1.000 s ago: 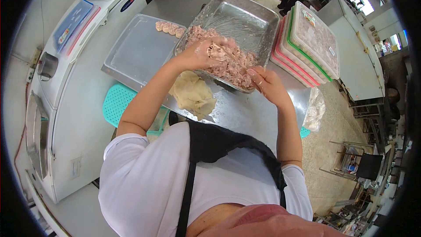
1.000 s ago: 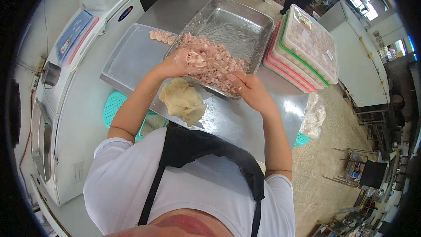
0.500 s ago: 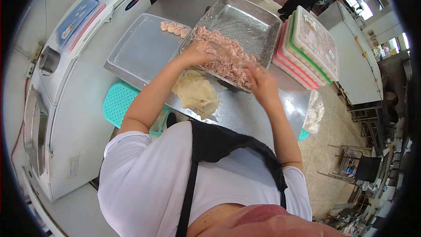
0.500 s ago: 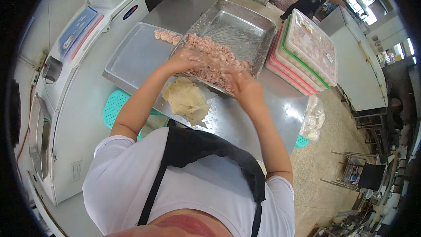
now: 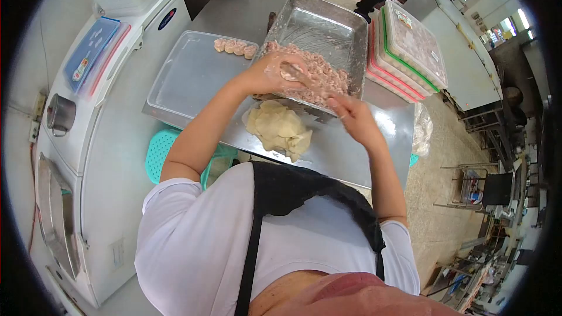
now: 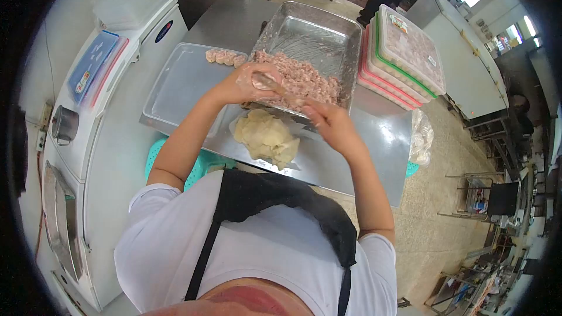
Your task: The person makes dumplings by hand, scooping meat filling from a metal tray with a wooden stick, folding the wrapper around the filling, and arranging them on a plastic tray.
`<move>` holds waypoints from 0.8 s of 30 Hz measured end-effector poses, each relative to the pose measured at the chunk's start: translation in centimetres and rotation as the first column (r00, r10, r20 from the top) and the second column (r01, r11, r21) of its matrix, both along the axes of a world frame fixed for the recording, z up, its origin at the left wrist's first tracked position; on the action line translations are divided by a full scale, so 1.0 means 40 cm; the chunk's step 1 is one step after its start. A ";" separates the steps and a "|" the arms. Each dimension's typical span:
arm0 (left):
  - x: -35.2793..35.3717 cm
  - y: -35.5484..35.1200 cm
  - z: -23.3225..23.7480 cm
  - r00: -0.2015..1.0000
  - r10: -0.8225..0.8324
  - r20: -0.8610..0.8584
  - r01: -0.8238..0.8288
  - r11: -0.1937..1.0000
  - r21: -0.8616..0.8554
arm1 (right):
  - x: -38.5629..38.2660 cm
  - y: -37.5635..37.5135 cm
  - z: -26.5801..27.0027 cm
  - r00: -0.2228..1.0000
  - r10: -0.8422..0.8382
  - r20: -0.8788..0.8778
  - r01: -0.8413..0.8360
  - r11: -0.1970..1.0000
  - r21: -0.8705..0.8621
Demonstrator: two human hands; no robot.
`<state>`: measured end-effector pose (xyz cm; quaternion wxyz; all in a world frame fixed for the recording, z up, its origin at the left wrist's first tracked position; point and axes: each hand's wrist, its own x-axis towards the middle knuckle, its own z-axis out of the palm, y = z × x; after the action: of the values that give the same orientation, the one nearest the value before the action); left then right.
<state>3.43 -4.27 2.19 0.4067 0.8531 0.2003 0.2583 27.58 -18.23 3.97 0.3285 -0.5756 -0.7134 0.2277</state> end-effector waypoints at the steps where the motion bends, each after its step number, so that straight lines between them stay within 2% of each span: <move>1: -0.020 0.005 0.004 1.000 -0.008 0.001 0.008 1.000 -0.001 | -0.019 0.022 -0.026 0.998 0.048 0.033 -0.047 0.999 -0.013; 3: -0.065 0.021 0.013 0.998 0.021 -0.063 -0.008 0.980 0.197 | -0.054 0.040 -0.010 0.992 0.101 0.076 -0.100 0.995 -0.024; 4: -0.090 0.024 0.015 0.998 0.025 -0.058 -0.013 0.980 0.199 | -0.074 0.040 0.042 0.966 0.015 0.258 -0.017 1.000 0.004; 5: -0.118 0.024 0.015 0.992 0.098 -0.079 -0.086 0.986 0.143 | -0.099 0.041 0.081 0.902 -0.073 0.425 0.059 0.997 0.048; 6: -0.145 0.027 0.012 0.980 0.169 -0.105 -0.161 0.983 0.084 | -0.139 0.031 0.094 0.890 -0.117 0.440 0.048 0.985 0.165; 7: -0.166 0.044 -0.001 0.980 0.169 -0.106 -0.160 0.984 0.082 | -0.173 0.036 0.088 0.890 -0.117 0.440 0.049 0.985 0.163; 9: -0.201 0.077 -0.015 0.996 0.081 -0.043 -0.076 0.992 0.102 | -0.232 0.041 0.071 0.845 -0.116 0.522 -0.011 0.972 0.233; 13: -0.271 0.066 0.006 0.994 0.109 -0.008 -0.109 0.994 0.008 | -0.264 0.046 0.138 0.889 -0.123 0.442 0.066 0.988 0.141; 14: -0.286 0.065 0.006 0.994 0.106 0.031 -0.104 0.993 -0.059 | -0.281 0.046 0.138 0.945 -0.115 0.307 0.066 0.984 0.166; 16: -0.312 0.067 0.009 0.993 0.095 0.071 -0.086 0.988 -0.131 | -0.328 0.054 0.102 0.936 -0.109 0.336 0.048 0.982 0.184; 17: -0.325 0.069 0.019 0.991 0.129 0.030 -0.121 0.973 -0.194 | -0.354 0.060 0.077 0.926 -0.097 0.365 0.022 0.979 0.204; 18: -0.337 0.073 0.024 0.987 0.160 -0.013 -0.158 0.954 -0.253 | -0.379 0.068 0.054 0.892 -0.110 0.437 0.080 0.993 0.087; 19: -0.350 0.087 0.014 0.988 0.154 -0.013 -0.153 0.955 -0.252 | -0.384 0.071 0.031 0.892 -0.115 0.437 0.085 0.992 0.088; 21: -0.383 0.140 -0.028 0.979 0.179 -0.097 -0.198 0.944 -0.262 | -0.382 0.083 0.002 0.945 -0.094 0.313 0.108 0.994 -0.027; 22: -0.408 0.160 -0.047 0.979 0.179 -0.099 -0.199 0.944 -0.263 | -0.380 0.068 -0.002 0.935 -0.137 0.326 0.155 0.988 -0.029; 23: -0.438 0.179 -0.070 0.963 0.243 -0.115 -0.254 0.963 -0.094 | -0.370 0.052 -0.016 0.937 -0.139 0.321 0.158 0.987 -0.035; 24: -0.469 0.204 -0.098 0.945 0.305 -0.120 -0.297 0.952 0.081 | -0.352 0.038 -0.038 0.953 -0.191 0.236 0.200 0.980 -0.016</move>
<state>-15.34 3.90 -1.71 0.3219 0.8398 0.3464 0.2667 13.50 -16.72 2.44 0.2519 -0.6724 -0.6819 0.1391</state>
